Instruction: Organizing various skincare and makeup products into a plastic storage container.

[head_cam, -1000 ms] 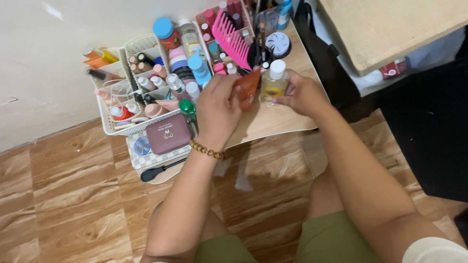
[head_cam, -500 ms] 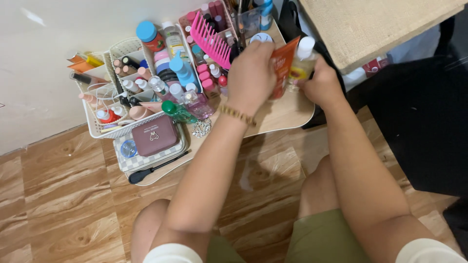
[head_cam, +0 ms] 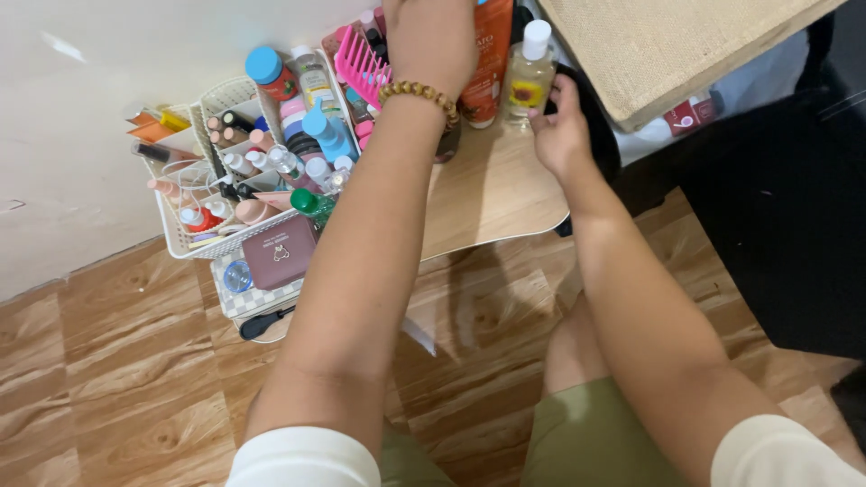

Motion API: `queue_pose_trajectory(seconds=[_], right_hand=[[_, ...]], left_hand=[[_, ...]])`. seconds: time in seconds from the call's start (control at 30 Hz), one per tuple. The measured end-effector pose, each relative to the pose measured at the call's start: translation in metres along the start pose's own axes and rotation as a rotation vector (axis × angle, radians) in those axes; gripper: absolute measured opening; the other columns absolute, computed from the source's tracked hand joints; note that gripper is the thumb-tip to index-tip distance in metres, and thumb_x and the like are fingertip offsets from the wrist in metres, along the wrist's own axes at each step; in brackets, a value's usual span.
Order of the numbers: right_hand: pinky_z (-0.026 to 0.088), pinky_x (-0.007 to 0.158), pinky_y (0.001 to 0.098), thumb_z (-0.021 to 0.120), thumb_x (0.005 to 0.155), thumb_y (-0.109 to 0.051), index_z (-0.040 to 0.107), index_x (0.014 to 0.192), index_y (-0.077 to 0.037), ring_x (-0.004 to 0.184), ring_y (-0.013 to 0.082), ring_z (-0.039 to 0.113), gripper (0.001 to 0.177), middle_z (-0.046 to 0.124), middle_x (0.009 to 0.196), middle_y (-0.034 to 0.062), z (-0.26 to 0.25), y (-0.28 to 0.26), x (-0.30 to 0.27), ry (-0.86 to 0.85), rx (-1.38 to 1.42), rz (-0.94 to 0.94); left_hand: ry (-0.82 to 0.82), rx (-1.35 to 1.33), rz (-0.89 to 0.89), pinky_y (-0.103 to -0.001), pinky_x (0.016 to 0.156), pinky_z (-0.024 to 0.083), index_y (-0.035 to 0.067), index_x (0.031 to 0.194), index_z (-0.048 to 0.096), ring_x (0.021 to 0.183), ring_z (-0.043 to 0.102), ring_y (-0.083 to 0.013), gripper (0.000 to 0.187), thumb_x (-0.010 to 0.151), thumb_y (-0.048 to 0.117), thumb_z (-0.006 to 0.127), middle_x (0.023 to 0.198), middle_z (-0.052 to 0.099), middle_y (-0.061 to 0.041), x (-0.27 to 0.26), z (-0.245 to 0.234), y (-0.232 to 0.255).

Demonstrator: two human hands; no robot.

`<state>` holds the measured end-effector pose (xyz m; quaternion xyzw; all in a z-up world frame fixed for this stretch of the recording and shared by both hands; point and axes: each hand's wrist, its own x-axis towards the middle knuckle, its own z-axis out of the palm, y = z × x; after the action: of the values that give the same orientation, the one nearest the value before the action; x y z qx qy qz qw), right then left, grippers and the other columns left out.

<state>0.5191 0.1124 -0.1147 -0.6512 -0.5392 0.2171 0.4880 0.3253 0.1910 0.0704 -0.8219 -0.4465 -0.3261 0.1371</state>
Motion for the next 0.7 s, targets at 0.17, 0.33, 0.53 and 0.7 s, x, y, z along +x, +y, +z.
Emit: queue_pose_trajectory(seconds=[0.17,0.33,0.53,0.7], right_hand=[[0.057,0.078,0.0329,0.079,0.091,-0.008,0.036,0.148,-0.007,0.086,0.0196,0.069,0.071,0.065,0.132,0.0177,0.016,-0.027,-0.006,0.005,0.092,-0.034],[0.059,0.085,0.0356,0.070,0.103,-0.012,0.039,0.149,-0.008,0.096,0.0212,0.075,0.056,0.073,0.125,0.0155,0.036,0.001,0.007,0.070,0.144,0.073],[0.054,0.095,0.0408,0.070,0.100,-0.004,0.038,0.149,-0.006,0.116,0.0292,0.066,0.059,0.066,0.131,0.0204,0.043,0.026,0.018,0.191,0.100,-0.082],[0.059,0.092,0.0342,0.070,0.105,-0.010,0.049,0.138,-0.009,0.102,0.0259,0.070,0.040,0.069,0.126,0.0131,0.032,0.004,0.011,0.106,-0.019,0.089]], left_hand=[[-0.026,0.021,0.016,-0.053,0.078,0.050,0.015,0.091,0.077,0.078,0.073,-0.0338,0.020,0.084,0.013,0.058,0.082,0.074,-0.015,0.004,-0.004,0.001],[-0.036,-0.050,0.019,-0.054,0.081,0.047,0.019,0.094,0.076,0.077,0.073,-0.0322,0.023,0.083,0.011,0.057,0.079,0.075,-0.013,0.000,-0.024,0.011],[-0.155,0.008,0.019,-0.052,0.086,0.045,0.017,0.101,0.073,0.078,0.073,-0.0308,0.025,0.084,0.007,0.057,0.081,0.075,-0.012,-0.005,-0.032,0.007],[-0.115,0.060,0.098,-0.048,0.090,0.046,0.013,0.098,0.071,0.078,0.074,-0.0297,0.022,0.079,0.006,0.061,0.081,0.075,-0.012,-0.009,-0.024,0.002]])
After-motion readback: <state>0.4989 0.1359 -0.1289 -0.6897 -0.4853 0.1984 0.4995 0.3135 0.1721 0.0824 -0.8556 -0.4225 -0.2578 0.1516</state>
